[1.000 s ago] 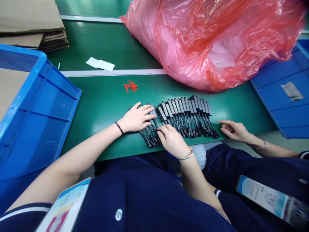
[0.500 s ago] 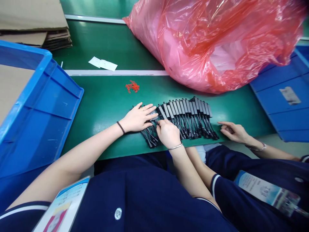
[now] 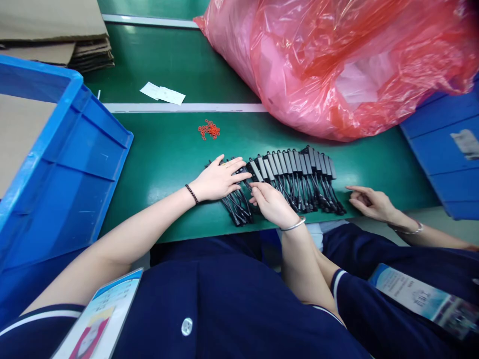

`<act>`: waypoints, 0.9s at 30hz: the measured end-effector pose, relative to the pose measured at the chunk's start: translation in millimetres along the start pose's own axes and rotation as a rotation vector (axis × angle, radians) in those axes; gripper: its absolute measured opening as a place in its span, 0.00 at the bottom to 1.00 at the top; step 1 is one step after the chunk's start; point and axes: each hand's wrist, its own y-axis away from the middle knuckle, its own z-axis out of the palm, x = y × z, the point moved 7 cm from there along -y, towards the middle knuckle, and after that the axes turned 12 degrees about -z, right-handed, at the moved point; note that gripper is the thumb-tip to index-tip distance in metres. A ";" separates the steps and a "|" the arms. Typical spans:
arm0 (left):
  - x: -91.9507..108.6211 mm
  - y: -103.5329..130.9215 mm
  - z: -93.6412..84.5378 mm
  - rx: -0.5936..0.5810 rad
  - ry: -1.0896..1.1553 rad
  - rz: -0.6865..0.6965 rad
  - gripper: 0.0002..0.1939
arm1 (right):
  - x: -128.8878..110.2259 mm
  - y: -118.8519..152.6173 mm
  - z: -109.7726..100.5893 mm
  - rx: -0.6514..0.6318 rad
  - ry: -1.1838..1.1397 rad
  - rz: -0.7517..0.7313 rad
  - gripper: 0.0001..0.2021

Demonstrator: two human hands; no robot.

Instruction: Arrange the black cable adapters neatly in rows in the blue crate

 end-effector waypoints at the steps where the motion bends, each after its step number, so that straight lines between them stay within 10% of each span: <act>1: 0.2 -0.2 -1.0 0.009 0.005 -0.002 0.21 | 0.9 0.7 -1.4 -0.018 0.007 -0.008 0.16; 27: -3.1 -1.6 2.6 0.015 -0.048 -0.045 0.24 | -5.1 13.4 8.8 -0.104 0.043 0.037 0.18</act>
